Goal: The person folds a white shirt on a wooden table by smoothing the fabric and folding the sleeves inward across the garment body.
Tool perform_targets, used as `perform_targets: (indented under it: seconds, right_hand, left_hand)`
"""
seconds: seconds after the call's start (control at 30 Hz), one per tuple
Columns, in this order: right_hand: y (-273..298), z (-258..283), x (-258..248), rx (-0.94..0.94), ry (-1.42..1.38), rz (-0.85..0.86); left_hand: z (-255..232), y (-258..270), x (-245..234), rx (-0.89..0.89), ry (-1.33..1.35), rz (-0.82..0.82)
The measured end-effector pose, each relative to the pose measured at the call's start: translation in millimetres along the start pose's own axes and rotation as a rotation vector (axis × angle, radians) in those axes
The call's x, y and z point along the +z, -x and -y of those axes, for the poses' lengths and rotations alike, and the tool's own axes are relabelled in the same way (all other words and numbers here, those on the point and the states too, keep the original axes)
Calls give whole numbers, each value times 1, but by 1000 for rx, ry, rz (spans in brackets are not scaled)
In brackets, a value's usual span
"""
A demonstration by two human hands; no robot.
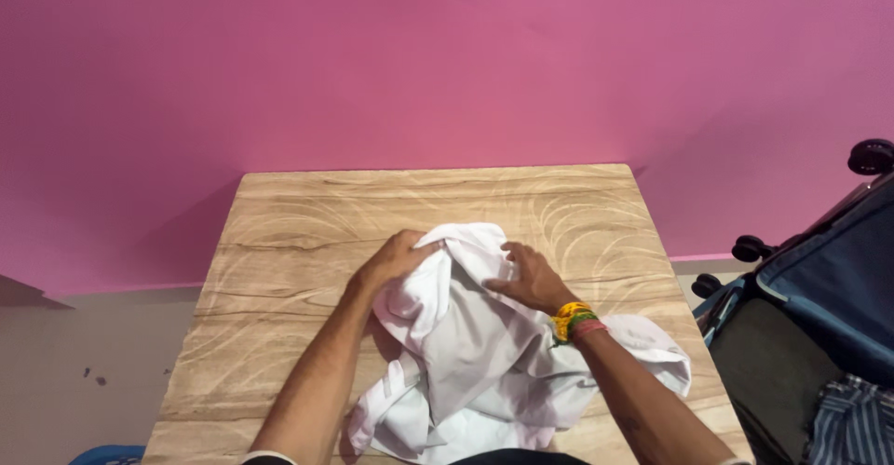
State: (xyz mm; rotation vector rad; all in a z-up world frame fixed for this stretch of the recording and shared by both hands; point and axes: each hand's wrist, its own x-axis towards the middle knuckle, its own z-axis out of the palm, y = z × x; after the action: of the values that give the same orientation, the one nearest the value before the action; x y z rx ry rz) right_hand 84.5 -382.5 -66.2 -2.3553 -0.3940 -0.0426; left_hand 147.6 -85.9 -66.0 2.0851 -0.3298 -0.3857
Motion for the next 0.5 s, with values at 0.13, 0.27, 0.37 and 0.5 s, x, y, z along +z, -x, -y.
perform_targets:
  seconds: [0.13, 0.27, 0.37, 0.5]
  right_hand:
    - [11, -37, 20, 277, 121, 139]
    - [-6, -34, -14, 263, 103, 49]
    - [-36, -11, -53, 72, 4, -84]
    - [-71, 37, -87, 47, -147, -76]
  left_hand:
    - [-19, 13, -21, -221, -78, 58]
    - [-7, 30, -40, -184, -292, -77]
    - [11, 26, -37, -191, -435, -97]
    - [7, 7, -18, 7, -374, -73]
